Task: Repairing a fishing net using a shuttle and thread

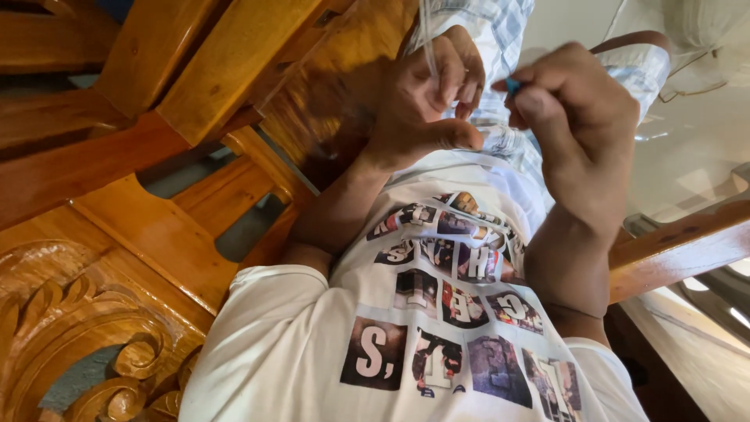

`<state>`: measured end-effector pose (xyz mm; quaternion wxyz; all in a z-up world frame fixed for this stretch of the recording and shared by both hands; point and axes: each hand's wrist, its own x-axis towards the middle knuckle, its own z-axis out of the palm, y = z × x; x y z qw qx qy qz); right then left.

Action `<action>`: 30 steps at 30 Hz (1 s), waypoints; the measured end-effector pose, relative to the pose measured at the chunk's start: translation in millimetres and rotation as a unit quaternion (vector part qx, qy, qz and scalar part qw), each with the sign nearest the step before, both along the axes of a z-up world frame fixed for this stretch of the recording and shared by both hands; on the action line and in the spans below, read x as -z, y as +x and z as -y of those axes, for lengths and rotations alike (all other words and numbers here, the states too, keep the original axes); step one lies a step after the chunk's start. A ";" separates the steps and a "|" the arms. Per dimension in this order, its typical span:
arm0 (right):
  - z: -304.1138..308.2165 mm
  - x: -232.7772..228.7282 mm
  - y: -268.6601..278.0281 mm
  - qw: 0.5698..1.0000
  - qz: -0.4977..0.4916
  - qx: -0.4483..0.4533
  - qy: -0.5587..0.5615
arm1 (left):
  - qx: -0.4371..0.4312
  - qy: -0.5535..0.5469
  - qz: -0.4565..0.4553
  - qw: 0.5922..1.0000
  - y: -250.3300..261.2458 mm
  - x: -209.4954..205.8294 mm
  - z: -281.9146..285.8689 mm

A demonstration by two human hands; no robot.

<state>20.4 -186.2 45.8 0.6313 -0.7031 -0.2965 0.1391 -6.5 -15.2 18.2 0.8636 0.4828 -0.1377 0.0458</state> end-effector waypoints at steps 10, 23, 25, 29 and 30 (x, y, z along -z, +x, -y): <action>-19.4 9.9 -0.1 0.996 0.024 0.078 0.040 | 0.026 -0.030 -0.040 0.998 -5.1 -3.7 -0.8; -13.6 25.9 7.4 0.981 0.175 0.075 0.029 | 0.022 -0.010 -0.019 1.000 -1.1 7.0 4.8; -7.7 29.8 4.7 0.991 0.104 0.065 0.052 | 0.033 0.003 0.016 0.999 -2.1 11.3 6.3; -7.0 41.8 11.2 0.986 0.118 0.052 0.103 | 0.052 -0.004 -0.001 0.999 -2.6 21.7 11.5; -8.2 42.6 12.5 0.980 0.146 0.051 0.125 | 0.062 -0.008 0.033 0.997 -1.4 25.3 12.8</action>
